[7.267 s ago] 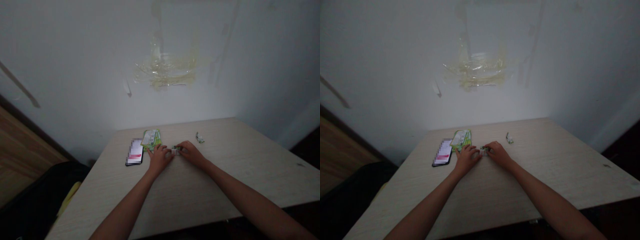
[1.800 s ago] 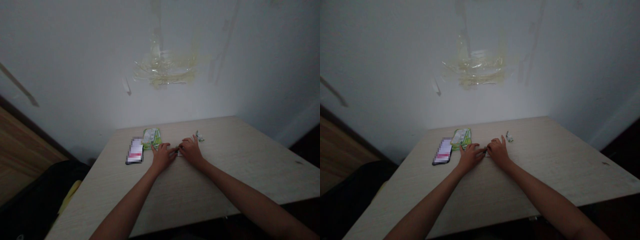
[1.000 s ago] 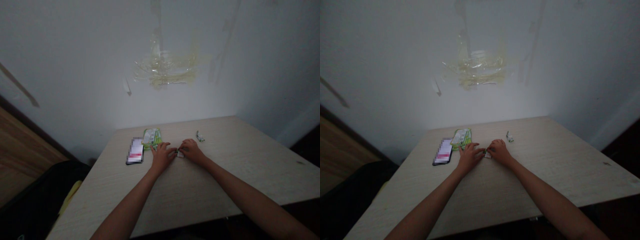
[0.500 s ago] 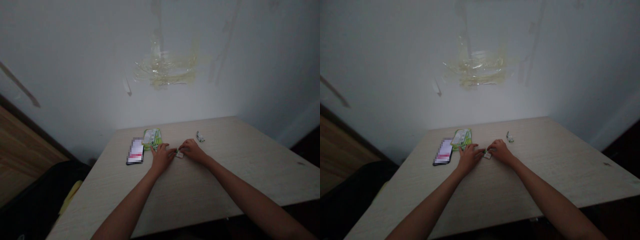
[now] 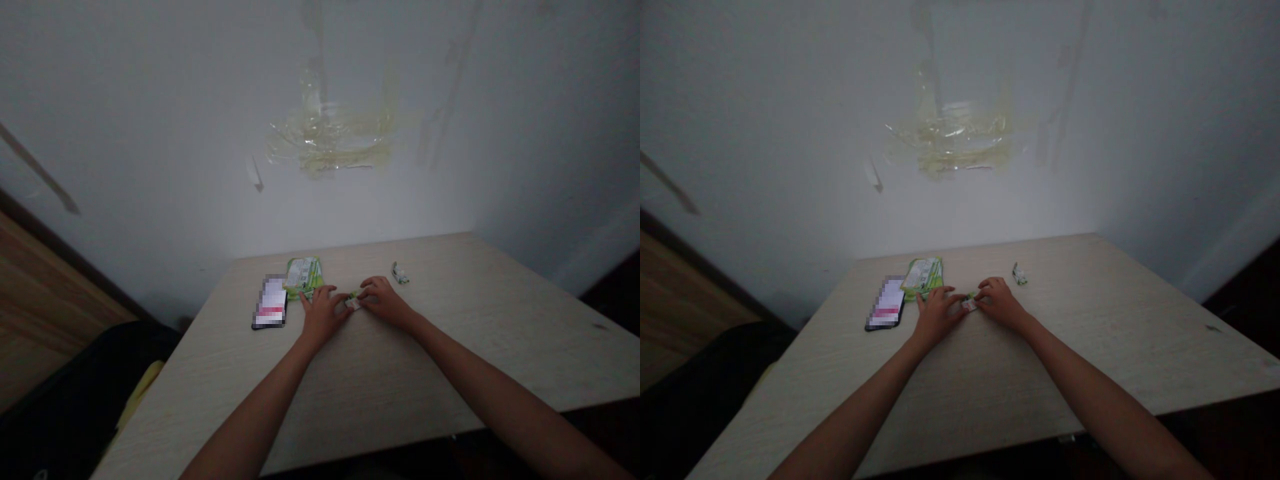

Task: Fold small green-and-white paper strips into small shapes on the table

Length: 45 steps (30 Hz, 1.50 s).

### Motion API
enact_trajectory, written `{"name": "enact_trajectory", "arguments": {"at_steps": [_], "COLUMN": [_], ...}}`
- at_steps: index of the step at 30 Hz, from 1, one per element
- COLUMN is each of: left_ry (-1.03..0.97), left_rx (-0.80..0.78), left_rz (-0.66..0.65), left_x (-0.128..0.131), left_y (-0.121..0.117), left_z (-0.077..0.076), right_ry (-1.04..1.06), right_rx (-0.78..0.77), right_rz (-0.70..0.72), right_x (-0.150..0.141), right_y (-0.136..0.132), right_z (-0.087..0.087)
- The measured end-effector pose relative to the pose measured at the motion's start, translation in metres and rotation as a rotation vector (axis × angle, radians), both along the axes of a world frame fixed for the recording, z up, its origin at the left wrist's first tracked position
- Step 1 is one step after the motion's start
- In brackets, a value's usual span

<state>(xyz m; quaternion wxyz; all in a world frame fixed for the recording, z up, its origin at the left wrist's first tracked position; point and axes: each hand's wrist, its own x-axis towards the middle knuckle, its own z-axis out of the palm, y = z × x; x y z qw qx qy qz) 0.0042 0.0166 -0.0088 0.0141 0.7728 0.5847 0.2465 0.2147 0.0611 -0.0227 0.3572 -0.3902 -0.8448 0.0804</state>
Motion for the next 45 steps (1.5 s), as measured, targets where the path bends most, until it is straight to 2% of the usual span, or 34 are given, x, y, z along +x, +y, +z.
{"name": "enact_trajectory", "arguments": {"at_steps": [7,14,21,26,30,33,45], "left_ry": [-0.033,0.005,0.041,0.034,0.015,0.016,-0.01], "left_rx": [0.006,0.032,0.038,0.0,-0.024,-0.001,0.036], "left_rz": [0.035,0.035,0.076,0.092,0.098,0.096,0.112], "left_x": [-0.003,-0.003,-0.001,-0.002,-0.001,0.0,-0.002], "left_y": [0.002,0.001,0.0,0.002,0.003,0.002,0.002], "left_z": [0.001,0.001,0.0,0.0,0.001,0.002,0.003], "right_ry": [-0.027,-0.133,-0.055,0.037,-0.009,-0.044,-0.051], "right_rx": [0.01,0.089,0.023,0.031,0.035,0.036,0.017], "right_rz": [0.134,0.059,0.171,0.116,0.144,0.115,0.125], "right_x": [0.0,-0.002,-0.007,-0.007,-0.008,-0.01,-0.008], "right_y": [-0.001,-0.003,-0.011,-0.01,-0.005,-0.005,-0.004], "right_z": [0.007,0.01,0.01,0.01,0.009,0.009,0.009]}}
